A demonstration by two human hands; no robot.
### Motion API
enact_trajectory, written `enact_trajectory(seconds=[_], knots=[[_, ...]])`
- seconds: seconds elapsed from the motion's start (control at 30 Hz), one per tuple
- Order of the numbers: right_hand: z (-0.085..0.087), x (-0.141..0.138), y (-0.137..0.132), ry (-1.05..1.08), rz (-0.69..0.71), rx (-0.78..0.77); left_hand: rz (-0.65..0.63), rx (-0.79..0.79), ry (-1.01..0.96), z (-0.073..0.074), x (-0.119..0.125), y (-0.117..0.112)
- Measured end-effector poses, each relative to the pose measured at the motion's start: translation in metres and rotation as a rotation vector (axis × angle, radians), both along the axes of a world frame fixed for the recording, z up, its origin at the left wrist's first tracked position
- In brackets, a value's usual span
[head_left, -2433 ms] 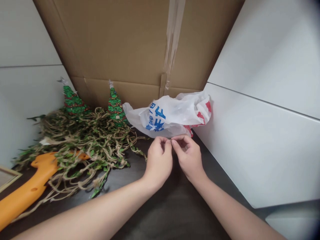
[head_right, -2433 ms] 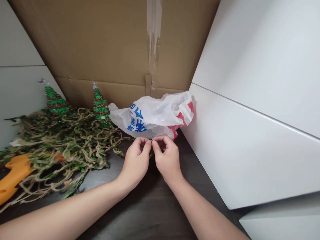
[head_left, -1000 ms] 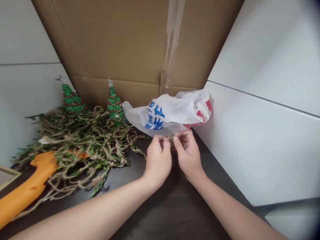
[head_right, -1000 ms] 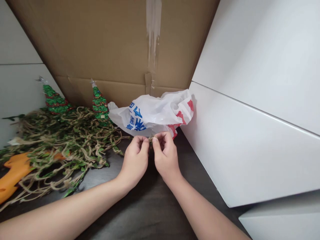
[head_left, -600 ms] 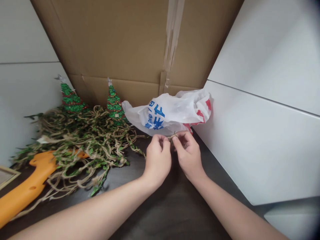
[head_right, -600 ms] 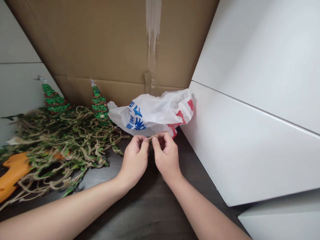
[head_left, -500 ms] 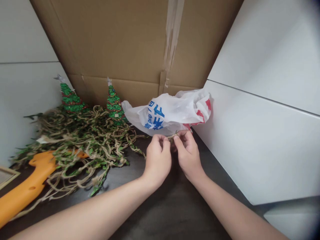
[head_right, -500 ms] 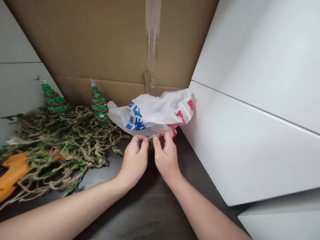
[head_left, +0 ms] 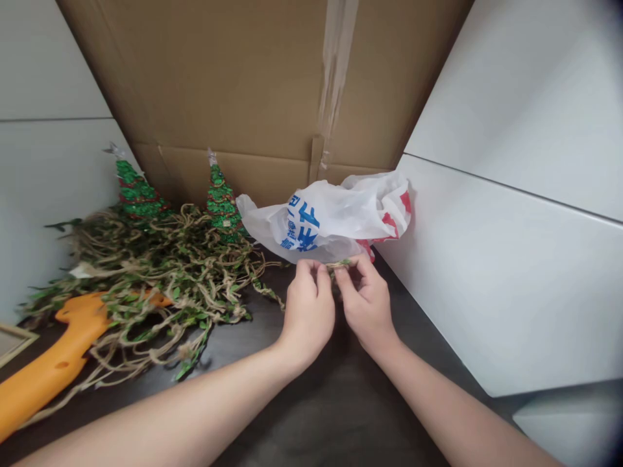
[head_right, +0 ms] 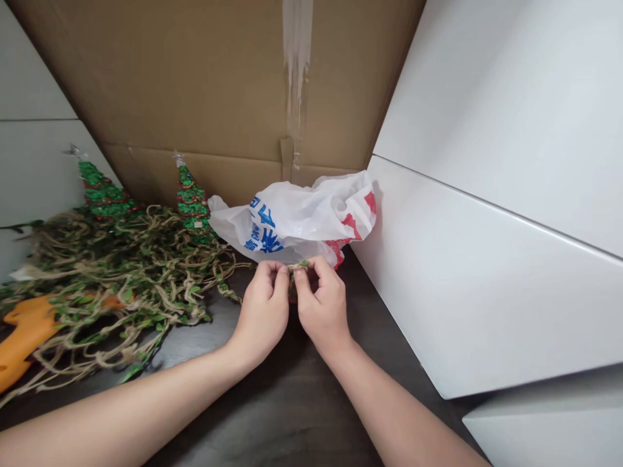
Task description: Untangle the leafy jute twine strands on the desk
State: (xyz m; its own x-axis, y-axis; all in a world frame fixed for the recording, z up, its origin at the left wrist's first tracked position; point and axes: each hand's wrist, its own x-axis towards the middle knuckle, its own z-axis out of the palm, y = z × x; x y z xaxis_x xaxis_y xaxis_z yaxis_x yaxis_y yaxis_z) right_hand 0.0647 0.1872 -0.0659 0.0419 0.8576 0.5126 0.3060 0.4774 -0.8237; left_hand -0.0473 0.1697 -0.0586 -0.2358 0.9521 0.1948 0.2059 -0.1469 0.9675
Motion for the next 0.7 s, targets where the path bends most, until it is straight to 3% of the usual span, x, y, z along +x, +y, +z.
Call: enact_trajectory(seconds=[0.7], knots=[[-0.0053, 0.0014, 0.0039, 0.038, -0.103, 0.006, 0.001, -0.019, 0.039, 0.0008, -0.0004, -0.0015]])
